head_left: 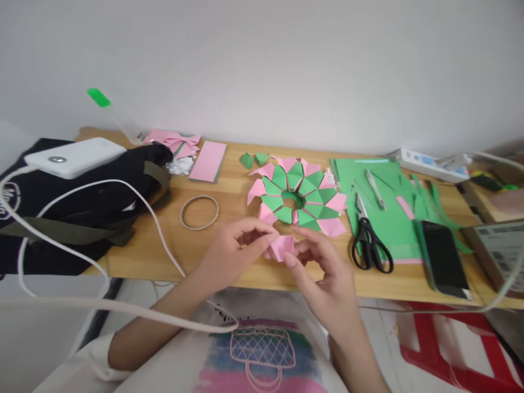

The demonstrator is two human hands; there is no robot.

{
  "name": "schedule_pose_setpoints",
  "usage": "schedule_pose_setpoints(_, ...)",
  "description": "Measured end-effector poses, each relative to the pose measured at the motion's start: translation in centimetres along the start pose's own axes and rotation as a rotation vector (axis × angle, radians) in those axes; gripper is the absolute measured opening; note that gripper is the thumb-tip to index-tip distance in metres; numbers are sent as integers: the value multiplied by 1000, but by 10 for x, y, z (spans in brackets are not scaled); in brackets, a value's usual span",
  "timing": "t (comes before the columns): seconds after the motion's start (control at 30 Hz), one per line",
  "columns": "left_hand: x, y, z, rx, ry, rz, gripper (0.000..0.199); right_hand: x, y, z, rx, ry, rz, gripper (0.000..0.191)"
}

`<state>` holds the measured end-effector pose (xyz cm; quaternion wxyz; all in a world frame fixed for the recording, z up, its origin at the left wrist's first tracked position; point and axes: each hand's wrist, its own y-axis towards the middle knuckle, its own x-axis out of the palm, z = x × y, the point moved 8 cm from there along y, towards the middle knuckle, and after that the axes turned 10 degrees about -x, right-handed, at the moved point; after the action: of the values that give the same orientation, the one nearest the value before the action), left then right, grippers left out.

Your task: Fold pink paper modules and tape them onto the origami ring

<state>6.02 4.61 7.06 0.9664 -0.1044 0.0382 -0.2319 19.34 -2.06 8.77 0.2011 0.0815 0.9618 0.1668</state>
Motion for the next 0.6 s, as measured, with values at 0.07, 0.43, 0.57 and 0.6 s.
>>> schedule_pose_setpoints(0.07, 2, -4, 5, 50, 120, 17, 8, 1, -3, 1, 20, 56, 27, 24)
schedule_pose_setpoints(0.43, 18, -26, 27, 303, 608, 74, 22, -2, -10, -13, -103, -77, 67, 30)
schedule_pose_setpoints(0.57, 19, -26, 25, 245, 507, -26, 24, -5, -14, -8, -85, -126, 72, 31)
schedule_pose_setpoints(0.6, 19, -25, 23, 212, 471, -57, 24, -5, -14, -5, -73, -134, 68, 31)
